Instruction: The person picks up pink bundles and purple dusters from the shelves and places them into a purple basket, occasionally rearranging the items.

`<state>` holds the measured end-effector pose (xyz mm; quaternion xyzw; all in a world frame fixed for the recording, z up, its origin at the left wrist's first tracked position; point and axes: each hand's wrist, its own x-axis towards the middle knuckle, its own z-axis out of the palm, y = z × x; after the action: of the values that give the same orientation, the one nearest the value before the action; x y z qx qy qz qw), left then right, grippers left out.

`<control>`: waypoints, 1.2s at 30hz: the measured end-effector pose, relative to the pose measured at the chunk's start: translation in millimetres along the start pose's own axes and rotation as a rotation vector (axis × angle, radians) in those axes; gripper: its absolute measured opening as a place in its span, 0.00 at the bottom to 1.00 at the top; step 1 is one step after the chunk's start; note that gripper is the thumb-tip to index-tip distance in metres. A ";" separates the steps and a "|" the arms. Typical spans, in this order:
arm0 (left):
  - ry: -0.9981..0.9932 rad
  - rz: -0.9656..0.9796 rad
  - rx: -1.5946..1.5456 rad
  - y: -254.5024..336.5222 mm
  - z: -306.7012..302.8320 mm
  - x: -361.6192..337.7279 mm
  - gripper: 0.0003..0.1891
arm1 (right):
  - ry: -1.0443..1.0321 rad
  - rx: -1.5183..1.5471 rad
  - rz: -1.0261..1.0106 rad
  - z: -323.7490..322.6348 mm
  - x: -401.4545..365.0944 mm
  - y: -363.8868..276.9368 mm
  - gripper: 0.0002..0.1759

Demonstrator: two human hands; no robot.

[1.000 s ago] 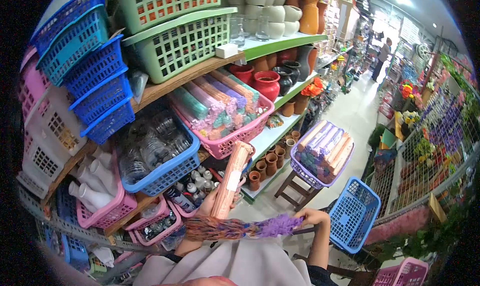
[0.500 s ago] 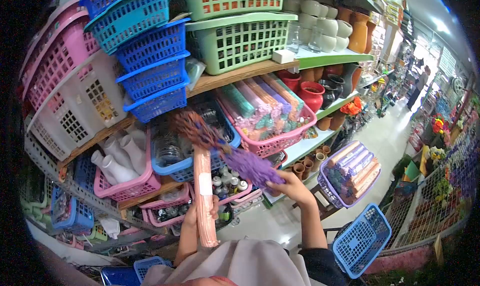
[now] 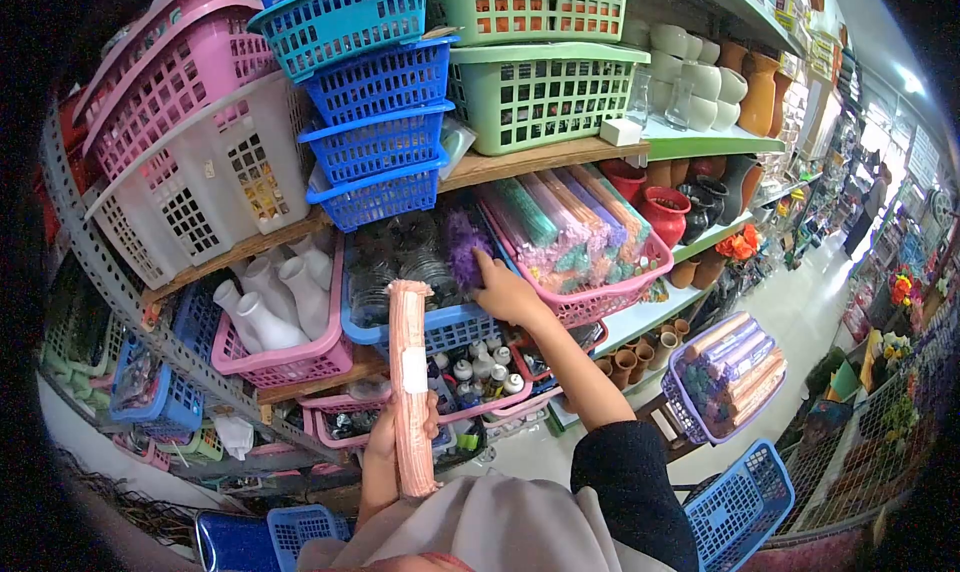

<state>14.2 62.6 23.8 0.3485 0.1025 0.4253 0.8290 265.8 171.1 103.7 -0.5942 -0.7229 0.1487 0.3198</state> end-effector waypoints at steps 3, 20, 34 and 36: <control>-0.018 -0.006 0.050 1.9 -0.2 3.4 0.30 | -0.046 -0.047 0.027 -12.5 -8.5 -20.1 0.36; -0.428 -0.114 0.560 6.6 120.4 110.7 0.51 | -0.079 0.731 0.058 -88.7 -139.4 -34.5 0.32; -0.595 0.022 1.641 43.0 179.3 175.0 0.28 | 0.116 0.894 0.400 -213.6 -101.5 113.2 0.29; -0.611 0.108 1.725 37.7 190.2 188.6 0.27 | 0.035 0.868 0.374 -233.4 -77.5 130.2 0.29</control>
<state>195.4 130.6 212.7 0.9483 0.1443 0.1289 0.2516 521.3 91.1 179.5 -0.5280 -0.4691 0.4818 0.5186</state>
